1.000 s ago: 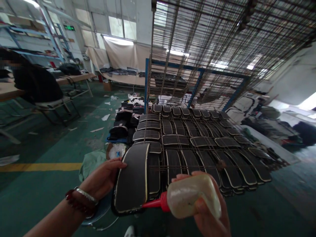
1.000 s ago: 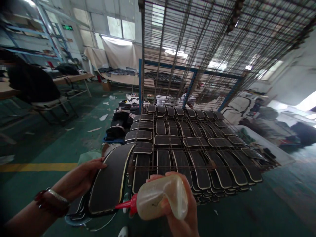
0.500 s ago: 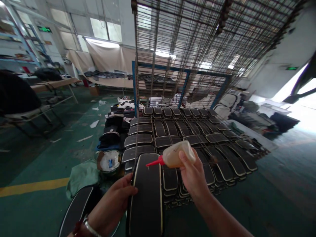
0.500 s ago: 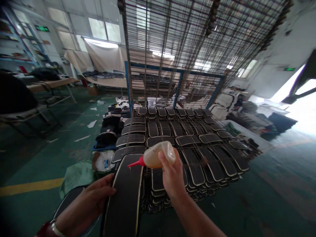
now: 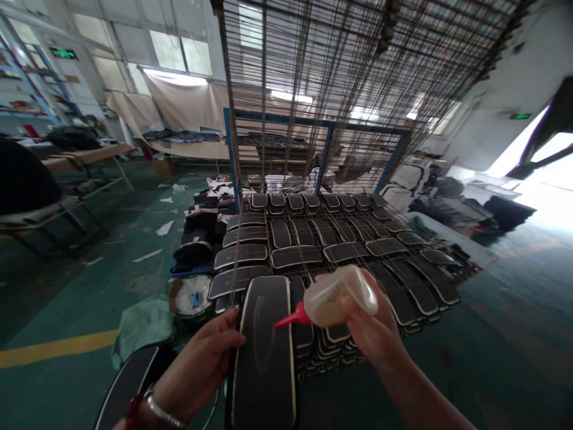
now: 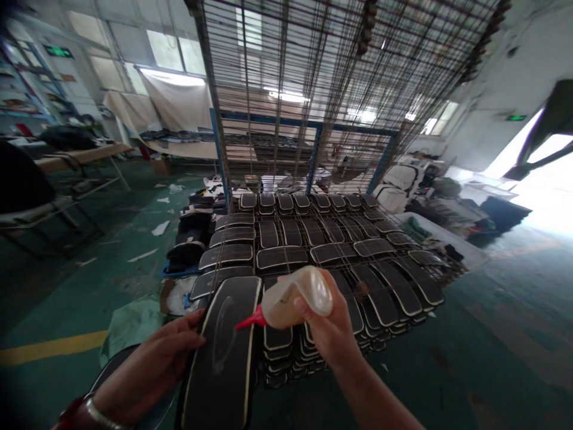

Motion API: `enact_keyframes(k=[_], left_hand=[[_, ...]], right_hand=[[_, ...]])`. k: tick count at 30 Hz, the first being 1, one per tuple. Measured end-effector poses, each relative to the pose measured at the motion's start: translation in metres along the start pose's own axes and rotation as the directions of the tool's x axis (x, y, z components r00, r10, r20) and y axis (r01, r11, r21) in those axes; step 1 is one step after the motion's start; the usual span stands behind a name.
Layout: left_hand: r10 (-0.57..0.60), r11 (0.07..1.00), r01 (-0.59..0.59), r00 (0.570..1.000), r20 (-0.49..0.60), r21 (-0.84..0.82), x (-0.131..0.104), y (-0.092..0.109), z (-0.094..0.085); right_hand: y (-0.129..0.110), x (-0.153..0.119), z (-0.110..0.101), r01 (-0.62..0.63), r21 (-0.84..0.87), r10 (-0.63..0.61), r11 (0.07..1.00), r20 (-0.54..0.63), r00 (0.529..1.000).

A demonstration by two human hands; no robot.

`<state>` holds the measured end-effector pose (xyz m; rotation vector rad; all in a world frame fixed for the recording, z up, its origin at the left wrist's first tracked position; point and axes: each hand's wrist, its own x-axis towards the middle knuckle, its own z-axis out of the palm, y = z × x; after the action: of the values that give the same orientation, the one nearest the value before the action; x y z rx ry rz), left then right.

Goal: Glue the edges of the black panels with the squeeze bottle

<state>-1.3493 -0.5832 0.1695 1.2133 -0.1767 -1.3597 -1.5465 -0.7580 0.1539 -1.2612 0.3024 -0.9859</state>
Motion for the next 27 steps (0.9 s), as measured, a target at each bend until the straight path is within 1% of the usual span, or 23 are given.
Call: enact_keyframes(k=[2,4,6,9,11,13,15,17,18,20,22,23,24,25,27], left_hand=[[0.0,1.0,0.0,1.0,-0.01,-0.005,0.001,-0.002,0.007],[0.01,1.0,-0.01,1.0,-0.006,-0.002,0.002,-0.005,0.013],[0.017,1.0,-0.017,1.0,-0.007,0.007,0.004,-0.007,0.019],[0.045,0.999,-0.045,0.998,-0.031,0.021,0.008,-0.01,0.029],[0.068,0.997,-0.067,0.997,-0.044,0.035,0.01,-0.013,0.036],[0.064,0.997,-0.062,0.997,-0.046,0.043,0.012,-0.018,0.043],[0.045,0.998,-0.043,0.998,-0.038,0.039,0.014,-0.026,0.051],[0.043,0.999,-0.042,0.999,-0.029,0.027,0.015,-0.034,0.058],[0.048,0.999,-0.047,0.998,-0.041,0.025,0.016,-0.039,0.062],[0.067,0.998,-0.066,0.993,-0.095,0.02,0.019,-0.048,0.07],[0.098,0.995,-0.099,0.983,-0.155,-0.001,0.024,-0.055,0.076],[0.116,0.992,-0.122,0.977,-0.178,-0.022,0.029,-0.057,0.078],[0.136,0.988,-0.148,0.97,-0.201,-0.047,0.034,-0.058,0.078],[0.15,0.982,-0.171,0.962,-0.227,-0.076,0.04,-0.057,0.076],[0.168,0.964,-0.222,0.934,-0.314,-0.146,0.055,-0.048,0.065]], right_hand=[[0.001,0.006,-0.008,0.083,-0.039,-0.085,0.996,-0.038,0.996],[0.004,0.006,-0.014,0.104,-0.029,-0.105,0.994,-0.045,0.993],[0.008,0.001,-0.018,0.061,0.045,-0.059,0.997,-0.033,0.998],[0.011,-0.008,-0.026,-0.07,0.188,0.075,0.98,-0.016,0.997],[0.009,-0.007,-0.034,-0.118,0.237,0.131,0.964,-0.037,0.991],[0.005,-0.002,-0.045,-0.08,0.235,0.105,0.969,-0.096,0.99],[0.001,0.002,-0.058,-0.008,0.206,0.039,0.979,-0.147,0.988],[0.001,0.0,-0.07,0.001,0.194,0.03,0.981,-0.154,0.988],[0.003,-0.003,-0.077,-0.039,0.208,0.071,0.977,-0.147,0.987],[0.01,-0.01,-0.09,-0.181,0.286,0.225,0.941,-0.128,0.966],[0.016,-0.013,-0.106,-0.319,0.42,0.4,0.85,-0.119,0.909],[0.017,-0.011,-0.115,-0.347,0.493,0.458,0.798,-0.123,0.88],[0.017,-0.007,-0.125,-0.342,0.562,0.492,0.753,-0.135,0.86],[0.015,-0.003,-0.137,-0.304,0.62,0.501,0.723,-0.169,0.849],[0.01,0.006,-0.164,-0.199,0.685,0.492,0.701,-0.263,0.83]])
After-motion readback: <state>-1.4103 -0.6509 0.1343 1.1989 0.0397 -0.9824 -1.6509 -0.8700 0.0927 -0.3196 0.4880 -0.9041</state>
